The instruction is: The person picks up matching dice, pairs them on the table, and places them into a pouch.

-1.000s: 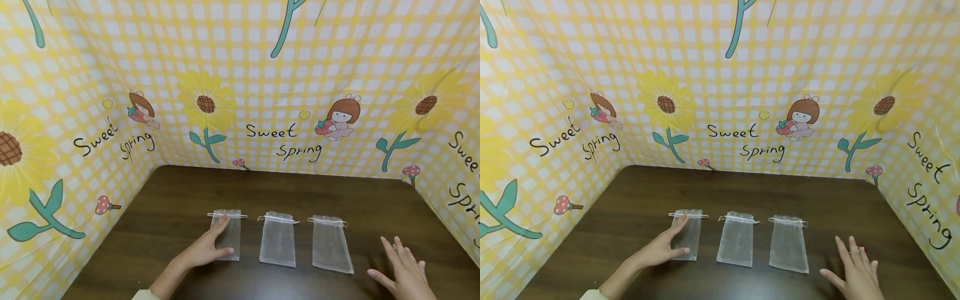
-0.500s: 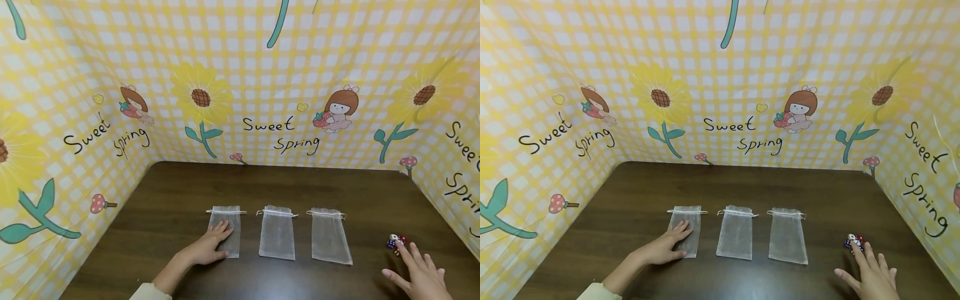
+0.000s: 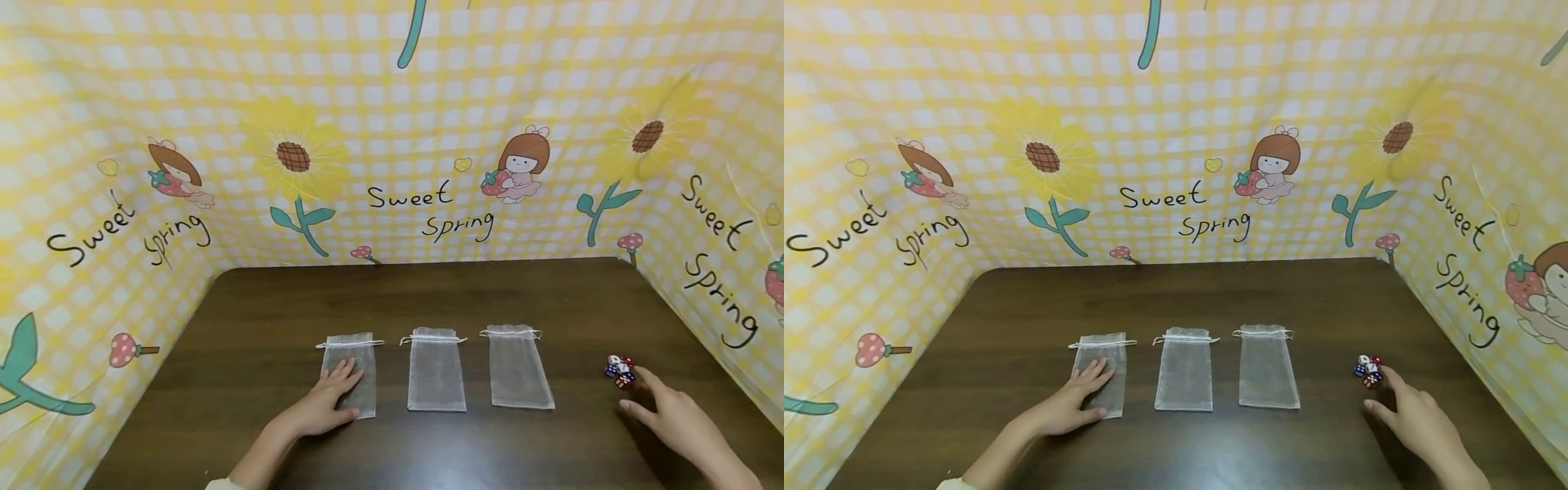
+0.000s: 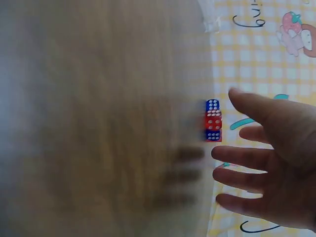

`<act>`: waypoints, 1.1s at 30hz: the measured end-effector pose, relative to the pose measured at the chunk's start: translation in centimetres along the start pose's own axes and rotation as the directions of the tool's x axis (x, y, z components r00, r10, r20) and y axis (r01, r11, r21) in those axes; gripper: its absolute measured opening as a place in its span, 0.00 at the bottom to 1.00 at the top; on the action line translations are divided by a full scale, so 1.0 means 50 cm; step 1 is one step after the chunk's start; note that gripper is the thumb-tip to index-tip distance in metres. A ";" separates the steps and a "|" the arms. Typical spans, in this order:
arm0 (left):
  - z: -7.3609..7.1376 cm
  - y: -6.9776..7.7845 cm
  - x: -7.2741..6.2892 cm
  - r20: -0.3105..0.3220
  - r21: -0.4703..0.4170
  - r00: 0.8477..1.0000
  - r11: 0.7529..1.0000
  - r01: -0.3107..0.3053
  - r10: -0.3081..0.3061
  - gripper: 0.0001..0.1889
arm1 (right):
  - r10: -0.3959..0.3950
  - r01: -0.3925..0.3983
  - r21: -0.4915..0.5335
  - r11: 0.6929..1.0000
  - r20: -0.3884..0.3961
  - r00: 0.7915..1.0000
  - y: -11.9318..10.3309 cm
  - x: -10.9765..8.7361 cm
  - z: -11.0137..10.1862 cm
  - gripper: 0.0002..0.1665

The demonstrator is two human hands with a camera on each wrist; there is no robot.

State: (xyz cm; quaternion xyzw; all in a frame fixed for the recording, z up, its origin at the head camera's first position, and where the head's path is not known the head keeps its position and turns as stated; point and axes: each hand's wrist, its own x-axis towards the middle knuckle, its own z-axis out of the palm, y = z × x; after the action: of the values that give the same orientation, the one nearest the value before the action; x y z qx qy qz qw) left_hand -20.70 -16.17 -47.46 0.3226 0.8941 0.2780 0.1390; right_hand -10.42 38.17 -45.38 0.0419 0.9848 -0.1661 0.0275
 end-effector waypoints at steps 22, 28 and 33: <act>0.001 -0.005 -0.019 -0.026 -0.022 1.000 1.000 0.007 -0.008 0.35 | -0.056 0.050 -0.051 0.997 -0.122 0.991 -0.007 0.051 0.002 0.18; -0.001 -0.007 -0.013 -0.011 -0.023 1.000 1.000 0.008 -0.008 0.35 | -0.114 0.108 -0.041 0.993 -0.194 0.974 -0.042 0.038 -0.005 0.14; 0.000 0.000 -0.003 -0.020 -0.020 1.000 1.000 -0.013 0.013 0.35 | -0.213 0.219 -0.010 0.976 -0.270 0.939 -0.098 0.027 -0.017 0.10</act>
State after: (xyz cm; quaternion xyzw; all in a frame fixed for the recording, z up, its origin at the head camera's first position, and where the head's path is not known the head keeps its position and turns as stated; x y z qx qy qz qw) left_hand -20.59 -16.28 -47.44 0.3242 0.8904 0.2910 0.1318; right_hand -12.23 33.96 -43.06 -0.0439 0.9763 -0.1708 -0.1256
